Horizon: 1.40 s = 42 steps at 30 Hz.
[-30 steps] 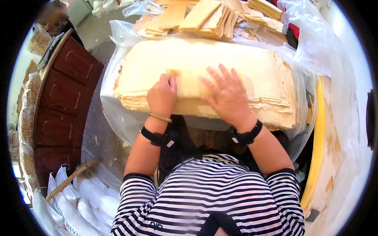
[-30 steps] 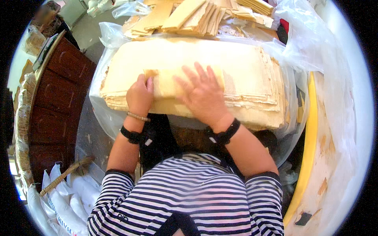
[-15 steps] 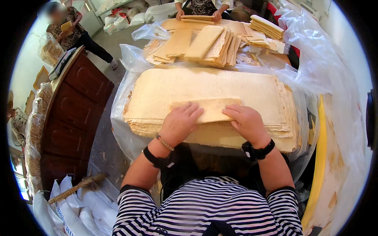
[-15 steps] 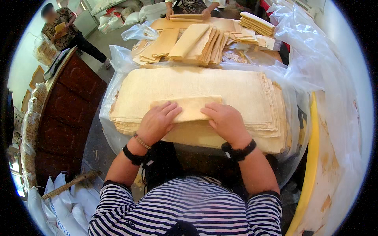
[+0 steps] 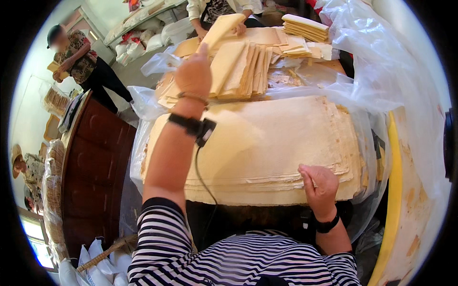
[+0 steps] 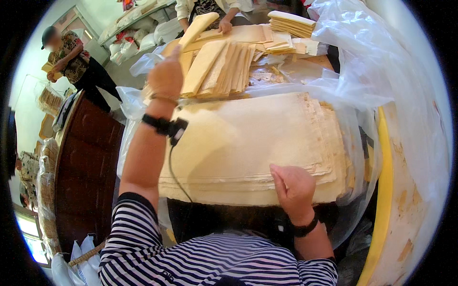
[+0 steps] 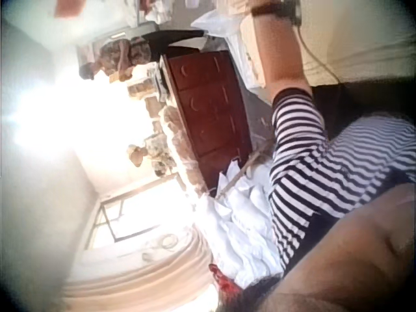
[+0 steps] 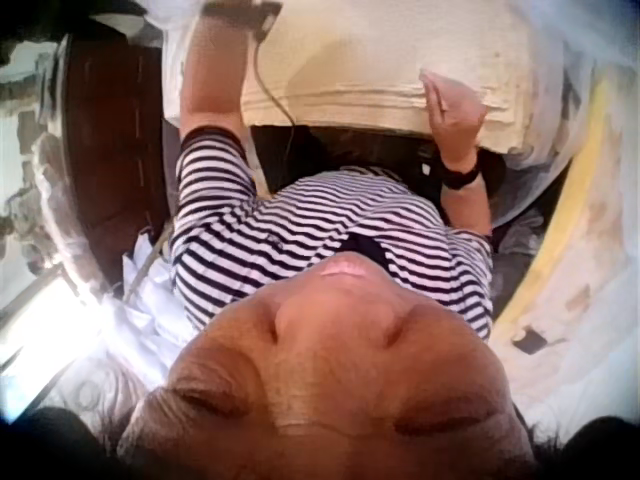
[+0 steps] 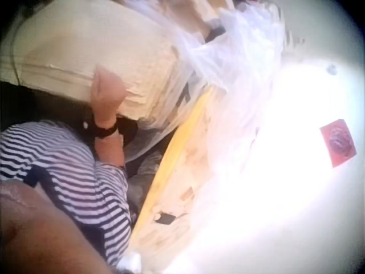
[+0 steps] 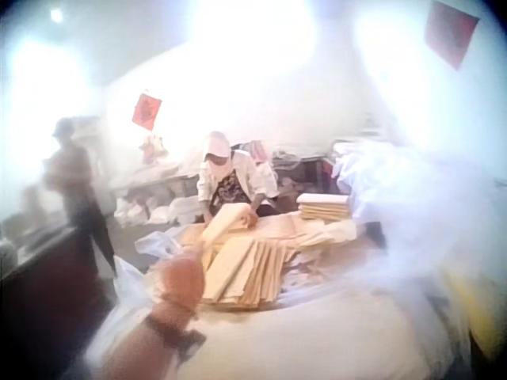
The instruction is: The person is sorting and stacking thin sheets of material, likely bamboo or paper.
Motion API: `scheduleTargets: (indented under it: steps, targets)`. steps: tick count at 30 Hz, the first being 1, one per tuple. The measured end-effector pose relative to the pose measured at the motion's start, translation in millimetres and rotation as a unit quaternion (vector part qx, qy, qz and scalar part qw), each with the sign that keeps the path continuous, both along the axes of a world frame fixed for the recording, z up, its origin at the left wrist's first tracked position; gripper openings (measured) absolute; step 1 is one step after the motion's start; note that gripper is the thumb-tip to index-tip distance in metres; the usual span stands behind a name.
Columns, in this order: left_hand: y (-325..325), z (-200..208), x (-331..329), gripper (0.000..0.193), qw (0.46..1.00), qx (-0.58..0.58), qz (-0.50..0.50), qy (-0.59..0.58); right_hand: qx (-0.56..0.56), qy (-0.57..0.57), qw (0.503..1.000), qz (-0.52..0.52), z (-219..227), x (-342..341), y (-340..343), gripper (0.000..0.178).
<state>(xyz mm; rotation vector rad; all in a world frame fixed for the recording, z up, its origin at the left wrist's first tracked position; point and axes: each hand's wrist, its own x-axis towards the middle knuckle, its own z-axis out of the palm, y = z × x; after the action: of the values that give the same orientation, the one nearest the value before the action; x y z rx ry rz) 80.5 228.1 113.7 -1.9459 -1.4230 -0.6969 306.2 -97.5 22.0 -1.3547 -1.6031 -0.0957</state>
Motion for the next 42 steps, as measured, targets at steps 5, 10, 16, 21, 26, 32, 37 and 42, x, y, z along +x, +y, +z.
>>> scheduleTargets:
  steps: [5,10,16,21,26,32,37,42]
  targets:
    - [32.9,-80.1,57.4,0.040,0.964,-0.250,-0.083,0.025,-0.050,0.034,0.998,-0.003,-5.5,15.6,-30.7,0.012]
    - [3.3,-63.1,53.7,0.033,0.947,-0.241,-0.213,0.029,-0.134,0.273,0.950,-0.073,-12.3,37.4,-70.5,0.014]
    - [-200.6,-59.5,98.4,0.023,0.813,-0.336,-0.471,-0.064,-0.110,0.589,0.801,0.004,-22.8,52.5,-89.4,0.033]
    - [-238.9,-94.1,134.5,0.020,0.854,-0.259,-0.450,-0.018,-0.110,0.597,0.794,0.036,-21.0,48.6,-108.4,0.036]
    - [-246.4,-90.2,146.8,0.016,0.881,-0.253,-0.390,0.083,-0.112,0.597,0.794,0.041,-24.5,53.8,-123.3,0.036]
    - [-239.3,-83.2,153.3,0.015,0.877,-0.274,-0.391,0.048,-0.100,0.610,0.785,0.046,-8.2,72.6,-94.9,0.040]
    - [-241.9,-86.9,162.6,0.015,0.895,-0.243,-0.364,0.090,-0.210,0.601,0.766,0.084,-3.2,102.7,-51.1,0.047]
    - [-246.3,-87.6,167.9,0.016,0.900,-0.237,-0.346,0.121,-0.257,0.610,0.741,0.114,-2.0,119.8,-33.5,0.046]
